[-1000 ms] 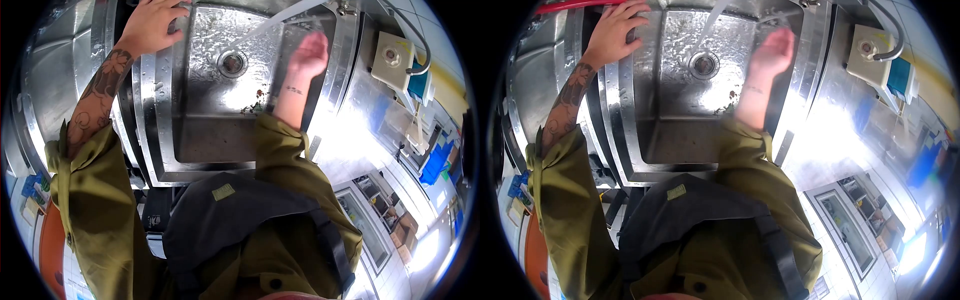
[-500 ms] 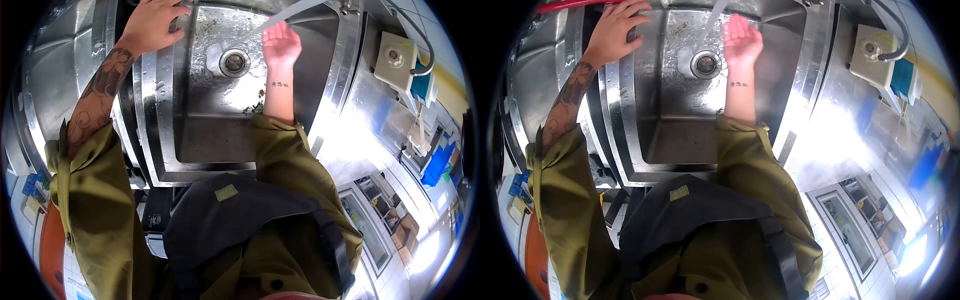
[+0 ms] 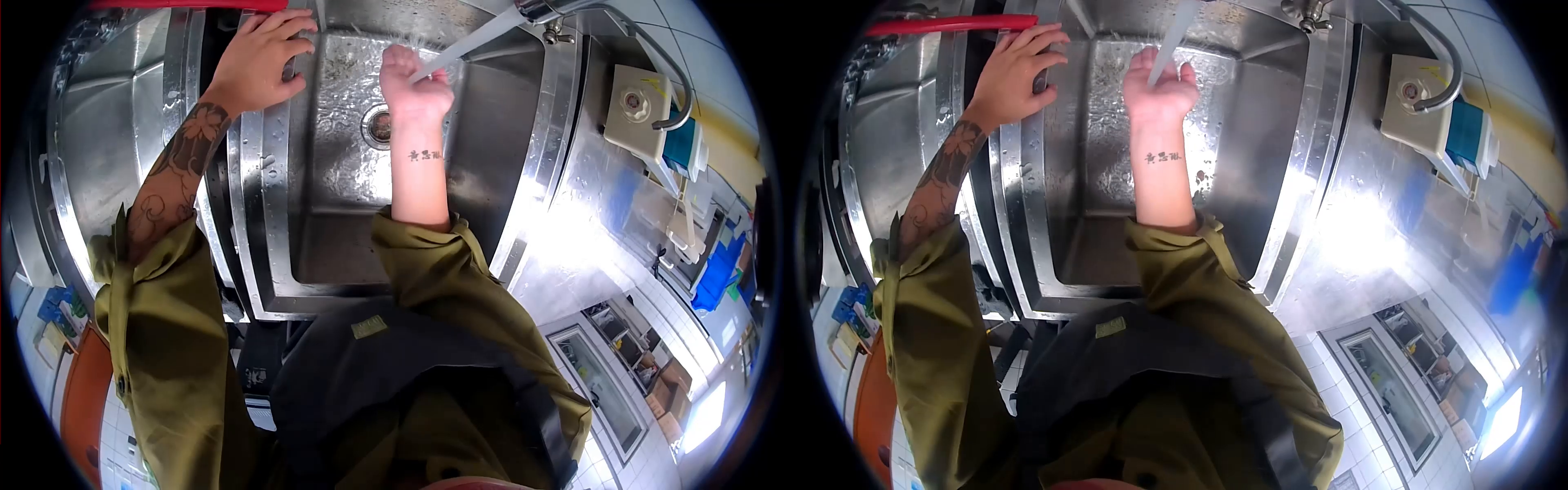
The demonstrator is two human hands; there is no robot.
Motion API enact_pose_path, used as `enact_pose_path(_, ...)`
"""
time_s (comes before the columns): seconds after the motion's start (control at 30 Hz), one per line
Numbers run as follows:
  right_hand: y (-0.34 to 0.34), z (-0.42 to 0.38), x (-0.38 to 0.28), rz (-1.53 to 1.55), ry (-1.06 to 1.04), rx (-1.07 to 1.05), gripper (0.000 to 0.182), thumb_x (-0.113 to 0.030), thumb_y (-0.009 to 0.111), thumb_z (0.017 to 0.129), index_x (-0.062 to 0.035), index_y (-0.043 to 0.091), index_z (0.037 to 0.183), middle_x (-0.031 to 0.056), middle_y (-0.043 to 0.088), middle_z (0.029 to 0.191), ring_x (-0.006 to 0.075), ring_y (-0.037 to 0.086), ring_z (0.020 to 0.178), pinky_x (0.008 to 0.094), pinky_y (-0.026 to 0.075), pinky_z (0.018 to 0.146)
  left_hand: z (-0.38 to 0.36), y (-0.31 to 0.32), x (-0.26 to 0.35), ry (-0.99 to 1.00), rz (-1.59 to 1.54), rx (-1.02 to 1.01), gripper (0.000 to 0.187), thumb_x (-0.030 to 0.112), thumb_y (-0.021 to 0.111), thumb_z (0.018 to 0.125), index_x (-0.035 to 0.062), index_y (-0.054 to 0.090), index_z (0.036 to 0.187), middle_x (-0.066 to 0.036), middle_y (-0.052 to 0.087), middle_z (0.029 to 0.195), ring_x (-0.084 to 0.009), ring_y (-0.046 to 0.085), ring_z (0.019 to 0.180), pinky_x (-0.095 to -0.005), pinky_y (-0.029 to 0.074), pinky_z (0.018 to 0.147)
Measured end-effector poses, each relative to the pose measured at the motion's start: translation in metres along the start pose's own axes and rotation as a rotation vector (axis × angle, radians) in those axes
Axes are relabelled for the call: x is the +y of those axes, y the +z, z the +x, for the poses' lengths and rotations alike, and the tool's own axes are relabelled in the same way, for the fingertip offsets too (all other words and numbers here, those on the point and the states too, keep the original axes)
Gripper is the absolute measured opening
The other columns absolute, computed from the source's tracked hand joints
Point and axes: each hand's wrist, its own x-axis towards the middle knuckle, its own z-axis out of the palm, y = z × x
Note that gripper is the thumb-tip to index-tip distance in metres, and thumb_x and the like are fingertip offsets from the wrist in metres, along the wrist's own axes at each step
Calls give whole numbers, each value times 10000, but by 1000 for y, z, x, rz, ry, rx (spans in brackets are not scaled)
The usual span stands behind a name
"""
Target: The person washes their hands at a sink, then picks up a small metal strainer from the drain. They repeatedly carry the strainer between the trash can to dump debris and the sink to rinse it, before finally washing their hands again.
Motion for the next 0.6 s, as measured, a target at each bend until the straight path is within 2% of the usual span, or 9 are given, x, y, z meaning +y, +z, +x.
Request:
enact_pose_path(0.07,0,-16,4,-169,-75,-46,390,-292,245,938,41,445,959,68,414,692,159,383,624,285,377,727,-1,1,0,-7,-9,-7,286,185,644,659,83,621,925,-15,497,1229,-186,378,1243,-389,330,959)
enact_pose_path(0.17,-23,-12,7,-175,-46,77,369,-274,234,942,21,451,892,65,428,664,158,384,596,285,395,712,0,-1,1,-18,-16,-26,298,167,644,652,80,618,935,-17,492,1238,-195,370,1255,-392,334,953)
enact_pose_path(0.27,-7,-3,3,-124,-58,3,378,-258,207,953,9,474,926,78,480,711,155,413,618,287,418,690,0,-1,-2,-10,-2,-34,304,169,646,651,81,619,940,-19,488,1245,-197,368,1255,-394,330,960)
enact_pose_path(0.3,-12,8,-4,-110,182,-691,406,-246,185,959,19,476,1061,112,544,833,174,494,720,288,457,735,-1,1,-1,-4,-1,-33,306,170,647,651,81,619,942,-19,486,1248,-197,368,1255,-394,328,963)
enact_pose_path(0.33,-16,18,-13,-135,78,-513,415,-252,183,959,24,457,1104,121,549,878,185,506,764,296,452,776,-2,2,-1,-6,-2,-33,308,171,647,652,81,618,945,-19,484,1249,-197,370,1253,-395,327,964)
enact_pose_path(0.4,27,-18,4,-185,-130,-172,447,-263,177,961,34,419,1191,138,561,967,208,532,854,313,443,860,-2,1,-1,-8,0,-20,311,173,648,653,82,616,949,-18,482,1250,-198,372,1249,-397,324,968)
enact_pose_path(0.43,19,-23,5,-158,-138,-130,471,-279,179,963,35,356,1265,149,540,1085,224,525,970,340,379,977,0,0,0,-10,-13,-25,310,174,648,655,82,616,949,-18,482,1248,-198,372,1249,-398,323,970)
enact_pose_path(0.53,-17,-18,-2,-179,-42,123,451,-281,175,967,34,389,1208,130,528,1025,197,498,914,345,381,927,-1,-3,1,-21,-26,-36,305,175,648,657,80,616,945,-19,486,1244,-197,372,1249,-399,322,974)
enact_pose_path(0.6,-19,-10,-2,-203,-19,141,448,-260,155,958,51,407,1160,151,493,1005,216,496,916,347,414,885,0,-4,3,-26,-17,-37,299,174,647,656,79,618,938,-20,490,1239,-196,373,1250,-395,323,973)
